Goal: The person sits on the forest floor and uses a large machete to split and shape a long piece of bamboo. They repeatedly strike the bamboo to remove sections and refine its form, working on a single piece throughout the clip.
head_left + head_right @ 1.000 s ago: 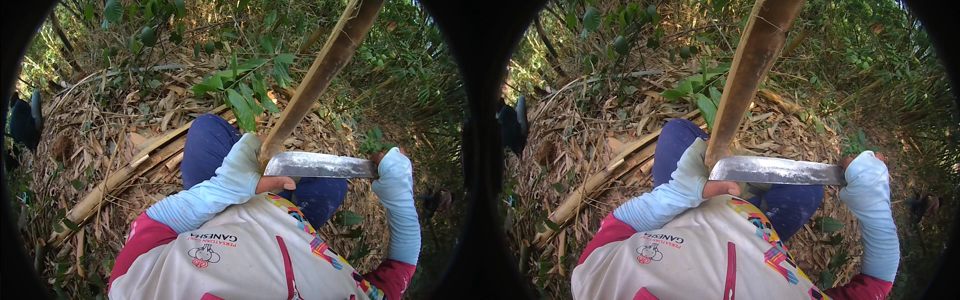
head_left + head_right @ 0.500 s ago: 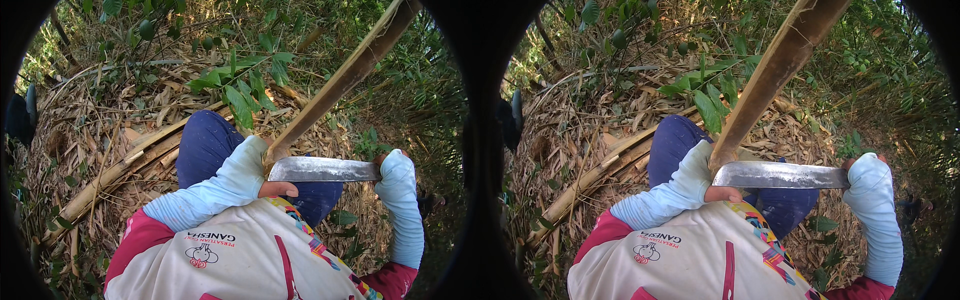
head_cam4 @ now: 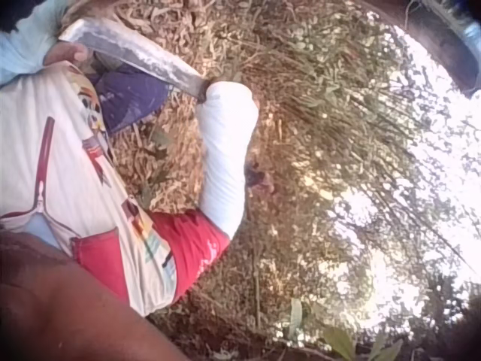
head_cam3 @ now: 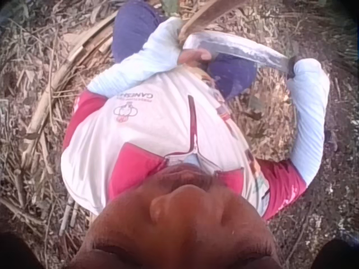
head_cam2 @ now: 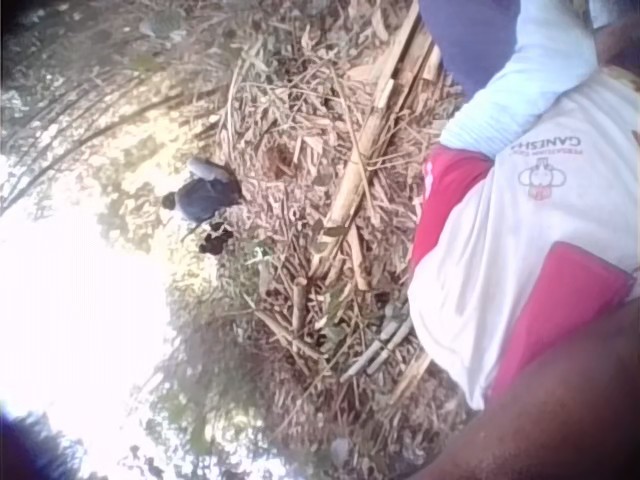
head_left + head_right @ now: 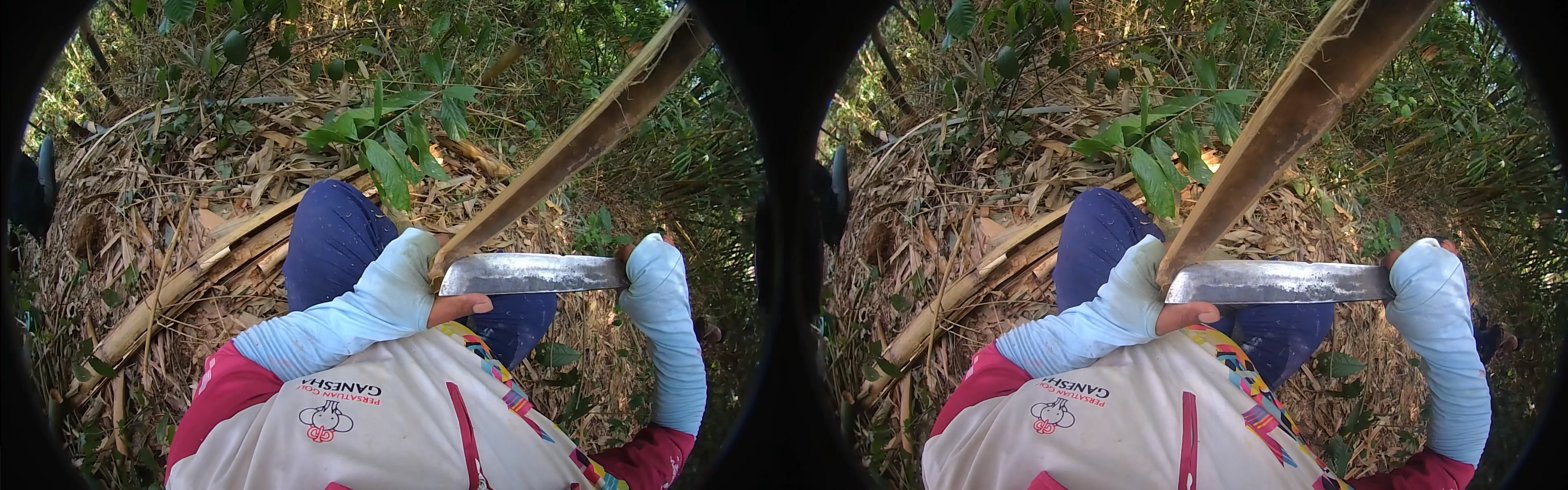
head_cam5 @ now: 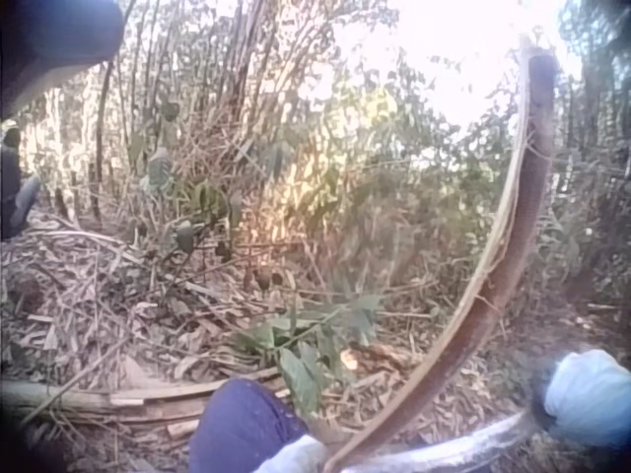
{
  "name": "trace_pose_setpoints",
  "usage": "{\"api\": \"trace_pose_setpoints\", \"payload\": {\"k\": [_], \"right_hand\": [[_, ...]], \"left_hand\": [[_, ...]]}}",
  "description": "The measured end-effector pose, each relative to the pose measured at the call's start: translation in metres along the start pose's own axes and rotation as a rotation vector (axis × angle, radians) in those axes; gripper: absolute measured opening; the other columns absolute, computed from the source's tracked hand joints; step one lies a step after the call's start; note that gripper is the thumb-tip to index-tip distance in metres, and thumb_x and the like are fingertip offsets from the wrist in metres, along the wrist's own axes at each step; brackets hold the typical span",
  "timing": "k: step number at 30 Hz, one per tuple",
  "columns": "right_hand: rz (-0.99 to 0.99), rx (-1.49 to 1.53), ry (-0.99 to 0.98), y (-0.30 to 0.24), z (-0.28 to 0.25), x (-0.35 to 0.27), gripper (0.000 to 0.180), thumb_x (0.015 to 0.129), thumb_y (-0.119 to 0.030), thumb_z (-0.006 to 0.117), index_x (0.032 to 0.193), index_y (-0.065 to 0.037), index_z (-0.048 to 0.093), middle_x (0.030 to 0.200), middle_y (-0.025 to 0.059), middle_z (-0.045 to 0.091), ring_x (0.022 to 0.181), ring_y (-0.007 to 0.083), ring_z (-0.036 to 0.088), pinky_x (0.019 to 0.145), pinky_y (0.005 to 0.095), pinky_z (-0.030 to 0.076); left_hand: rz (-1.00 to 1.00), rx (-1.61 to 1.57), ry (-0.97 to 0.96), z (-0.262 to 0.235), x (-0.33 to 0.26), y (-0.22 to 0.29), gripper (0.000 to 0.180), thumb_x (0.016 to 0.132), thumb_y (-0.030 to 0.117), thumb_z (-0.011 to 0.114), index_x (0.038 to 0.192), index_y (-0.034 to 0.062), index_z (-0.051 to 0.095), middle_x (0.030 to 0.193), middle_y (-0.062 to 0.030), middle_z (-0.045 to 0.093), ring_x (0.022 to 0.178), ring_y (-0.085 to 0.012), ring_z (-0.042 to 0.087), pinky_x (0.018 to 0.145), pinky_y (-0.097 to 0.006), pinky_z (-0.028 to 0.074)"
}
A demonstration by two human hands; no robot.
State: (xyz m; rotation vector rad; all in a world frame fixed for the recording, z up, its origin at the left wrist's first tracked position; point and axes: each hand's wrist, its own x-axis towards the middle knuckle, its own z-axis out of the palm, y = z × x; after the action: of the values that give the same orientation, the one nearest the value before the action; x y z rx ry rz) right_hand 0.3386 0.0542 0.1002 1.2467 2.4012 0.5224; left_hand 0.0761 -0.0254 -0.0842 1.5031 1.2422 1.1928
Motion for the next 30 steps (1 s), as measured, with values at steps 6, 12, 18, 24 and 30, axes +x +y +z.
{"api": "trace_pose_setpoints", "payload": {"k": [6,12,18,24,30], "right_hand": [[-0.081,0.169,0.116,-0.005,0.013,-0.01,0.023,0.055,0.002,0.07,0.076,-0.005,0.063,0.072,0.0149,0.056,0.071,0.0372,0.056,0.064,0.0431,0.045],[-0.055,0.131,0.081,-0.007,0.011,-0.011,0.023,0.055,0.003,0.069,0.076,-0.005,0.065,0.068,0.0125,0.057,0.071,0.0353,0.057,0.068,0.0428,0.045],[-0.037,0.104,0.025,-0.006,0.008,-0.011,0.021,0.058,-0.007,0.075,0.076,-0.007,0.065,0.068,0.0118,0.058,0.072,0.0342,0.059,0.074,0.0437,0.046],[-0.018,0.141,0.03,-0.006,0.009,-0.013,0.02,0.06,-0.01,0.076,0.076,-0.008,0.064,0.067,0.0119,0.058,0.073,0.034,0.06,0.077,0.0447,0.046],[-0.028,0.147,0.035,-0.008,0.005,-0.012,0.023,0.057,-0.001,0.073,0.077,-0.006,0.064,0.069,0.0128,0.058,0.073,0.0345,0.059,0.072,0.0428,0.046]], "left_hand": [[0.036,-0.095,0.013,-0.006,0.001,-0.009,0.086,0.055,0.054,0.089,0.11,-0.0048,0.058,0.093,-0.0182,0.062,0.089,-0.0306,0.062,0.08,-0.037,0.05],[0.021,-0.028,-0.02,-0.007,-0.002,-0.004,0.09,0.054,0.056,0.088,0.112,-0.0045,0.055,0.095,-0.0188,0.06,0.092,-0.0314,0.061,0.082,-0.038,0.049],[0.028,-0.011,-0.028,-0.003,-0.004,-0.011,0.093,0.054,0.06,0.086,0.109,-0.0072,0.053,0.095,-0.0203,0.057,0.092,-0.0339,0.059,0.081,-0.04,0.047],[0.057,0.041,-0.028,-0.004,-0.003,-0.012,0.098,0.053,0.063,0.085,0.11,-0.0084,0.051,0.096,-0.021,0.056,0.092,-0.0347,0.058,0.082,-0.04,0.047],[0.091,-0.002,0.012,0.0,-0.005,-0.017,0.096,0.054,0.062,0.086,0.109,-0.008,0.052,0.097,-0.0212,0.057,0.093,-0.0341,0.059,0.081,-0.04,0.048]]}}
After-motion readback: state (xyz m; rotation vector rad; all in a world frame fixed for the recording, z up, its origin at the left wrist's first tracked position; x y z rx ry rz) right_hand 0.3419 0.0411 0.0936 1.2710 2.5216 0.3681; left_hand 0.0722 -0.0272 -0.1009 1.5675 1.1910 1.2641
